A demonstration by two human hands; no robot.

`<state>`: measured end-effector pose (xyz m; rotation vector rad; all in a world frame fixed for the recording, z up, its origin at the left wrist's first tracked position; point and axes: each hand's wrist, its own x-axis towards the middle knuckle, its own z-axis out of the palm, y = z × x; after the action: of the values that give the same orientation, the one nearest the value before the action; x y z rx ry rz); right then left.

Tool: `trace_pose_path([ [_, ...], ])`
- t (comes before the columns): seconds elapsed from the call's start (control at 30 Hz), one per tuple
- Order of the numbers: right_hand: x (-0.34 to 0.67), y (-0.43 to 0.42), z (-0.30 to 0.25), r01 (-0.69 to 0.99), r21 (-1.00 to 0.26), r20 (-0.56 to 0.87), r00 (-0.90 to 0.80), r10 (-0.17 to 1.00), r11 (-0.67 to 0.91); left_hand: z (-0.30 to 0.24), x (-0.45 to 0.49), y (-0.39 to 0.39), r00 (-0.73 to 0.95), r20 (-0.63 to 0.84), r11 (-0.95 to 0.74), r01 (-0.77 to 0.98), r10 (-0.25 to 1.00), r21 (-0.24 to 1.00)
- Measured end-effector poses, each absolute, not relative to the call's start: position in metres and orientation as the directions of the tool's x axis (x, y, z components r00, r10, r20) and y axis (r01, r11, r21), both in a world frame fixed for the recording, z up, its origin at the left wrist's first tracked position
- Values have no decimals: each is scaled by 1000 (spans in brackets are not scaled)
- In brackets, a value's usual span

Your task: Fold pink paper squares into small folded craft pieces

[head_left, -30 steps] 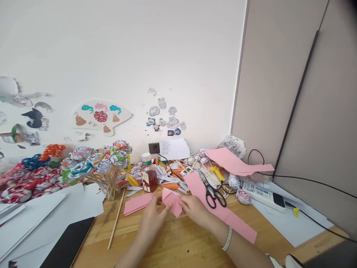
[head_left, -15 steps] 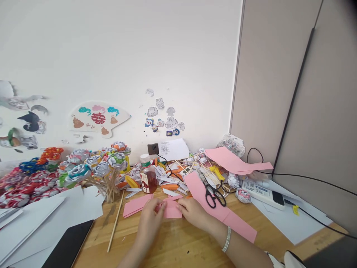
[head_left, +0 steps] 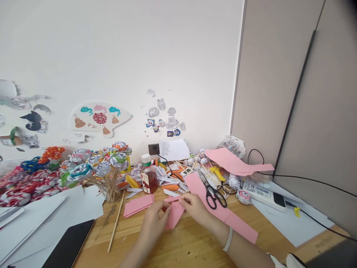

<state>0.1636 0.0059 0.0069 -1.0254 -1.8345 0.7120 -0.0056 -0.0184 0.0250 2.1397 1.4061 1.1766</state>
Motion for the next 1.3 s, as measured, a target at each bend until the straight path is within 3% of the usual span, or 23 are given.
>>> trace_pose_path([
  [0.23, 160, -2, 5, 305, -829, 355, -360, 863, 468, 26, 3, -24, 243, 361, -435, 491, 900, 755],
  [0.43, 157, 1, 4, -28, -959, 266, -423, 866, 281, 16, -1, -13, 45, 359, -341, 437, 932, 832],
  [0.53, 156, 2, 0, 30, -958, 245, -435, 866, 286, 13, -1, -9, -3, 327, -301, 383, 945, 874],
  [0.63, 157, 2, 0, 142, -916, 300, -379, 876, 375, 13, 0, -10, 78, 241, -253, 287, 967, 924],
  [0.73, 158, -2, 5, 252, -842, 377, -359, 854, 477, 13, 1, -12, 175, 171, -210, 232, 970, 950],
  [0.87, 159, -7, 11, 342, -712, 466, -423, 777, 614, 14, 3, -13, 171, 202, -238, 222, 964, 946],
  [1.03, 163, -4, 6, 511, -340, 600, -529, 600, 790, 19, 3, -13, 173, 98, -119, 112, 980, 987],
  [1.13, 164, -1, 2, 577, -130, 624, -584, 519, 806, 18, 2, -12, 158, 75, -87, 67, 985, 994],
  [1.3, 164, 2, 0, 621, 30, 604, -636, 481, 783, 14, 1, -9, 146, 81, -87, 34, 986, 996],
])
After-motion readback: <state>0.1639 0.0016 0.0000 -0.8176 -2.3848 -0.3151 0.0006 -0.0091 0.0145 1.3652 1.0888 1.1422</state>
